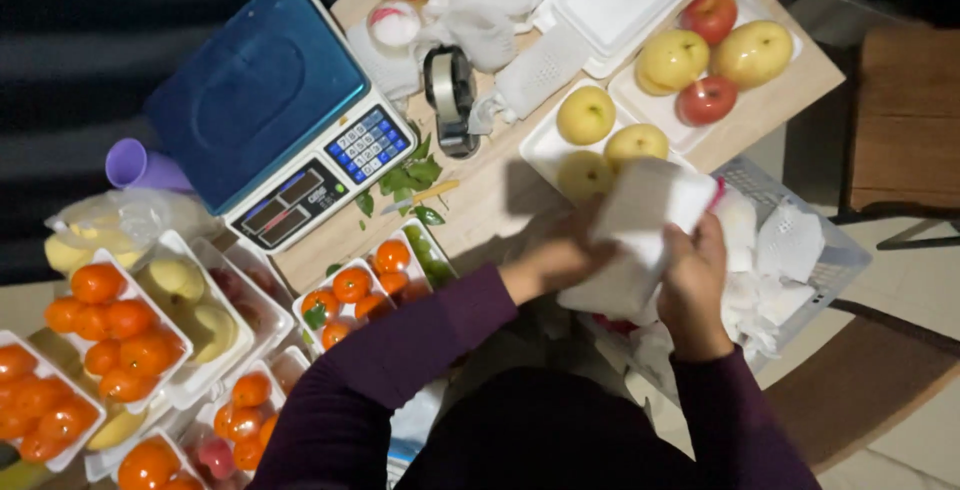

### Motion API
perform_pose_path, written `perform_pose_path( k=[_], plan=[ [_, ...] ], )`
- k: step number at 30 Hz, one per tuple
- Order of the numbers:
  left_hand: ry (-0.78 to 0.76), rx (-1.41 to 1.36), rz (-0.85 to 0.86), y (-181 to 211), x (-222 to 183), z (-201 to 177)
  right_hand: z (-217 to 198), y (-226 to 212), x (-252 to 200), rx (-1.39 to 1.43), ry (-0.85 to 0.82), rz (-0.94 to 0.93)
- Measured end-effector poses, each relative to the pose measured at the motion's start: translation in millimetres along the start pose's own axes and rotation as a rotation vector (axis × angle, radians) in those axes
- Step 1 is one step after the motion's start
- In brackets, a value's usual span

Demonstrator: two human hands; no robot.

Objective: The person sorts and packs fruit by hand, removing foam sleeves from pears and placing apples and pears onto trays and a digital scale.

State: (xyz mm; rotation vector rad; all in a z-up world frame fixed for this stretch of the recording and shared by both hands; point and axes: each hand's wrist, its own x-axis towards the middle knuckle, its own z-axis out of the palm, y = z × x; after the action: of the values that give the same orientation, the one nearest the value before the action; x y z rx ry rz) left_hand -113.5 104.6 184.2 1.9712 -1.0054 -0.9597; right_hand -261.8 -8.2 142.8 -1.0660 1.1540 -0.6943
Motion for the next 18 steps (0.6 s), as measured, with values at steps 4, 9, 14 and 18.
perform_pose_path(
  k=[4, 9, 14, 18],
  plan=[
    [0.186, -0.056, -0.237, -34, 17, -29, 12, -39, -2, 0.083, -0.113, 0.059],
    [0.397, -0.283, -0.272, -37, 3, -111, 19, -34, 72, 0.092, -0.093, 0.001],
    [0.468, -0.585, -0.259, -34, -39, -137, 108, -21, 181, -0.441, -0.279, -0.451],
    [0.535, -0.704, -0.308, -51, -55, -146, 183, -29, 217, -0.972, -0.299, -0.855]
  ],
)
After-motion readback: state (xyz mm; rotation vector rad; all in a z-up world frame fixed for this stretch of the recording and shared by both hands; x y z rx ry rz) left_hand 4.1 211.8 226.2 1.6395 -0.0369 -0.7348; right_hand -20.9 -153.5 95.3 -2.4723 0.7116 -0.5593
